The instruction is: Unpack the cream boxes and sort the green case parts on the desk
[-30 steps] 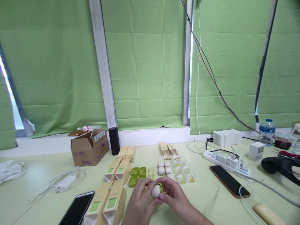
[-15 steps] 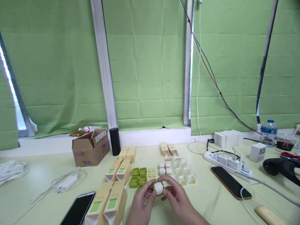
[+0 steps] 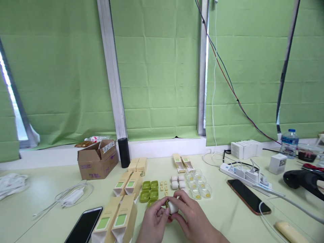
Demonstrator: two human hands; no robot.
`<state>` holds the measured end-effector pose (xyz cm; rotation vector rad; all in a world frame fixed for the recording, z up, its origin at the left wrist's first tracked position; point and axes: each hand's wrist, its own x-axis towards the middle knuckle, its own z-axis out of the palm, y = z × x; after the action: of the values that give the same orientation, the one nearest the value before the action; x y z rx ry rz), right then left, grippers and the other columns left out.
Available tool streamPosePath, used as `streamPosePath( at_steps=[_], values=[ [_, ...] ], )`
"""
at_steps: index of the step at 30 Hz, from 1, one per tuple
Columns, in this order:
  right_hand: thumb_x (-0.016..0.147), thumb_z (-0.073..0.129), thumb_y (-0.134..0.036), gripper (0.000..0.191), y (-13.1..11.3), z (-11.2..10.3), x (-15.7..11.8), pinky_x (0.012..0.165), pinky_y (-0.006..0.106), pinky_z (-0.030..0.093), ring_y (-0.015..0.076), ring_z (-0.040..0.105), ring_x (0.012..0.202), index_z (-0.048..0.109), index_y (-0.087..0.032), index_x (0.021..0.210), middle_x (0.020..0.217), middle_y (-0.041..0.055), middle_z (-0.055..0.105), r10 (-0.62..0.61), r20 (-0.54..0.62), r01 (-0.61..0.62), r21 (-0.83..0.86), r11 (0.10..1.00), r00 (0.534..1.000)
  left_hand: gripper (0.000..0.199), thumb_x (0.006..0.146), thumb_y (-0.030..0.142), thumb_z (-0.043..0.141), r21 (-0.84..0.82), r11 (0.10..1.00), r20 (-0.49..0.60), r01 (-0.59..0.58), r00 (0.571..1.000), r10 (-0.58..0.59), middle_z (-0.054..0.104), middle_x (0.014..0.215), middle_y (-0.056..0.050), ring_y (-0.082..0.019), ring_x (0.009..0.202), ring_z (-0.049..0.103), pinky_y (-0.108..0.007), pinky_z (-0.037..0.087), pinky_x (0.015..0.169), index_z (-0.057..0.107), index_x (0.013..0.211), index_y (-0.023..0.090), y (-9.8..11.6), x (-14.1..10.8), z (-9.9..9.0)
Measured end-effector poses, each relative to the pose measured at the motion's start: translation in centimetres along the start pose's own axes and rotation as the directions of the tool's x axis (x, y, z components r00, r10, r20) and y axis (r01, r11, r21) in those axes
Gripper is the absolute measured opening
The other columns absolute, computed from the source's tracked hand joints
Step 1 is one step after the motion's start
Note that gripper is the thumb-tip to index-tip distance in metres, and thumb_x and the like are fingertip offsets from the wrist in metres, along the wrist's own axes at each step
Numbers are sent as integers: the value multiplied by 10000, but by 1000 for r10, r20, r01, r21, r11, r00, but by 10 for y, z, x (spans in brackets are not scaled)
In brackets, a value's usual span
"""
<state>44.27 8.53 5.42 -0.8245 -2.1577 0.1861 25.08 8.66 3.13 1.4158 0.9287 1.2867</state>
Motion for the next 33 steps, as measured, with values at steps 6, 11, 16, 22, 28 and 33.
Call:
streamPosePath(
  at_steps=[6,11,16,22,28,33],
  values=[
    [934,518,-46,551,-1,-2,1,892,396,617,258,694,1012,517,-268,1438,1266,129,616,-27,6,27,-24,999,1000,642,900,637,655,142,988,44,-53,998,47,719,1273,-178,-244,942,746,-408,656,868,690,1335,167,6,-2,-1],
    [935,527,-47,505,-3,-3,2,816,367,632,256,718,978,558,-253,1395,1195,121,665,-59,-18,58,-64,996,998,534,962,524,601,278,954,37,-110,994,103,691,1342,-183,-254,1028,747,-400,659,900,675,1360,174,3,-2,-1],
    [936,527,-48,576,0,6,2,828,375,637,283,743,1006,484,-239,1477,1263,164,695,-135,-80,119,-182,976,988,452,970,419,575,386,903,17,-189,980,198,707,1338,-179,-275,1149,726,-379,652,922,696,1337,185,-1,0,-1],
    [900,479,-3,597,4,22,1,787,418,643,328,744,1006,460,-171,1472,1267,209,688,-144,-116,104,-295,950,983,454,971,419,568,407,899,-9,-163,983,182,744,1275,-188,-288,1102,743,-375,658,875,712,1320,166,0,3,2],
    [934,461,-31,533,6,20,-2,832,440,636,313,723,1046,466,-205,1437,1330,191,625,-38,-118,18,-168,986,992,489,971,462,593,348,923,20,-163,986,166,708,1343,-168,-260,1084,734,-368,640,910,681,1372,198,4,0,-2],
    [963,469,-62,499,5,14,-3,916,426,621,279,700,1085,466,-252,1424,1337,151,592,15,-110,-16,-11,1000,994,524,879,317,693,335,923,76,-189,982,174,692,1357,-148,-249,1071,707,-393,605,959,663,1391,211,4,0,-9]
  ],
)
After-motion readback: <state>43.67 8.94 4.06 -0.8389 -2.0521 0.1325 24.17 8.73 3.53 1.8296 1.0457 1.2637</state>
